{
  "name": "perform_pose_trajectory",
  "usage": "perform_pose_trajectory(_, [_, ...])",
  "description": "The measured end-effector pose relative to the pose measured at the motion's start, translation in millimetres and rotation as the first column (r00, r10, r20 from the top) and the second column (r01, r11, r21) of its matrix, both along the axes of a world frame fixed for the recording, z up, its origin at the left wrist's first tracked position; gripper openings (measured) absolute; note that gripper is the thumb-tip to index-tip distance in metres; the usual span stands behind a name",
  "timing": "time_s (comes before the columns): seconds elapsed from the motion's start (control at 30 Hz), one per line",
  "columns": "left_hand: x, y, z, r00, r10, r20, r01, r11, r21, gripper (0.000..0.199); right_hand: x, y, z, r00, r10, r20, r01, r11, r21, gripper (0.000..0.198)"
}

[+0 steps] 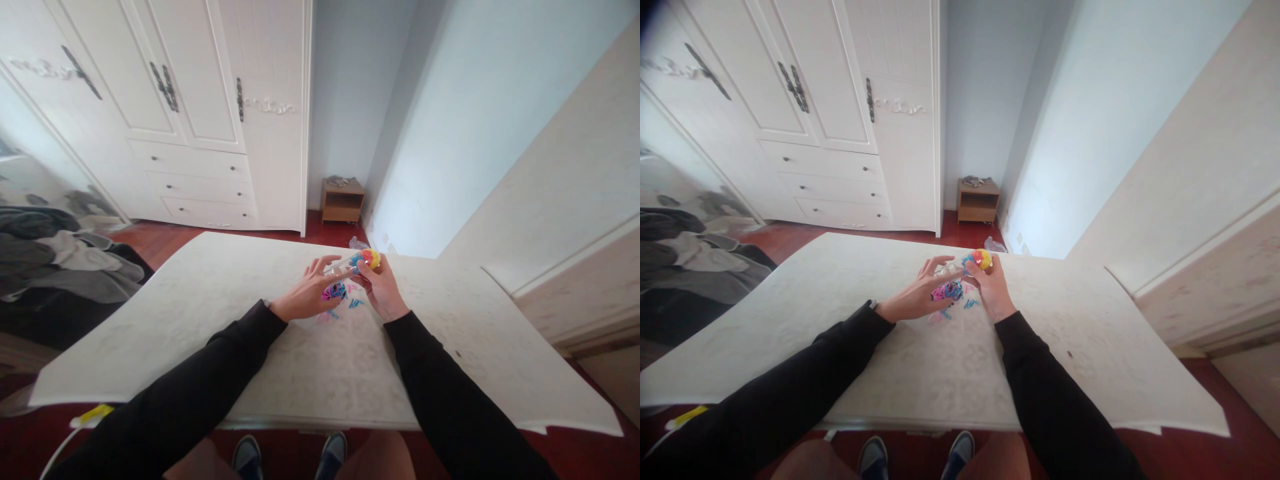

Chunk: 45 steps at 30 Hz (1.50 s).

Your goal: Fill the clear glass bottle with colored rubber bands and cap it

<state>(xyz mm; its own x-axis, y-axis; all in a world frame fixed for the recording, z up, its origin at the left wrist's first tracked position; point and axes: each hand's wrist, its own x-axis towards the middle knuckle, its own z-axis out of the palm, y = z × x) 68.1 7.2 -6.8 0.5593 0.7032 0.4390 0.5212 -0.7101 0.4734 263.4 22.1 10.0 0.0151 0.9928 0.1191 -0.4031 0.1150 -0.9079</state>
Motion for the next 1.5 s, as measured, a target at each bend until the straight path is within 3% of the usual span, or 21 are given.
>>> perform_pose_trajectory(0.13, [0.8,0.4,0.6,0.999,-0.009,0.042,0.010,1.000,-0.021,0.067,0.1,-0.3,1.5,1.000,-0.029,0.001,0.029,1.000,-0.007,0.056])
perform_pose_trajectory(0.43, [-0.2,-0.6,3.3,0.997,-0.025,0.068,0.027,0.999,-0.020,0.073,6.6,5.7,2.7,0.982,-0.179,-0.067,0.178,0.984,-0.017,0.056])
perform_pose_trajectory(0.7, [0.4,3.4,-4.9,0.999,0.030,-0.027,-0.030,1.000,0.008,0.083,-0.9,0.0,-2.1,0.997,-0.066,0.029,0.066,0.998,-0.023,0.056])
perform_pose_trajectory(1.03, [-4.1,8.2,-3.1,0.999,0.007,0.054,-0.006,1.000,-0.005,0.058,17.0,12.8,1.0,0.954,-0.299,0.030,0.299,0.954,0.018,0.055])
perform_pose_trajectory(1.13, [-5.9,8.8,1.0,0.995,0.011,0.096,-0.014,0.999,0.036,0.036,21.1,13.7,2.3,0.942,-0.328,0.067,0.323,0.943,0.077,0.054])
perform_pose_trajectory(1.23, [-6.2,10.3,4.7,0.983,0.017,0.185,-0.032,0.996,0.080,0.022,18.4,8.8,3.0,0.918,-0.380,0.116,0.343,0.905,0.252,0.051])
perform_pose_trajectory(1.33, [-5.9,12.3,5.4,0.954,0.024,0.300,-0.055,0.994,0.094,0.025,12.6,1.7,2.7,0.906,-0.361,0.219,0.246,0.872,0.423,0.051])
perform_pose_trajectory(1.5, [-5.9,13.9,3.1,0.931,0.087,0.354,-0.112,0.992,0.052,0.029,9.0,-2.0,-3.9,0.876,-0.364,0.317,0.150,0.830,0.537,0.053])
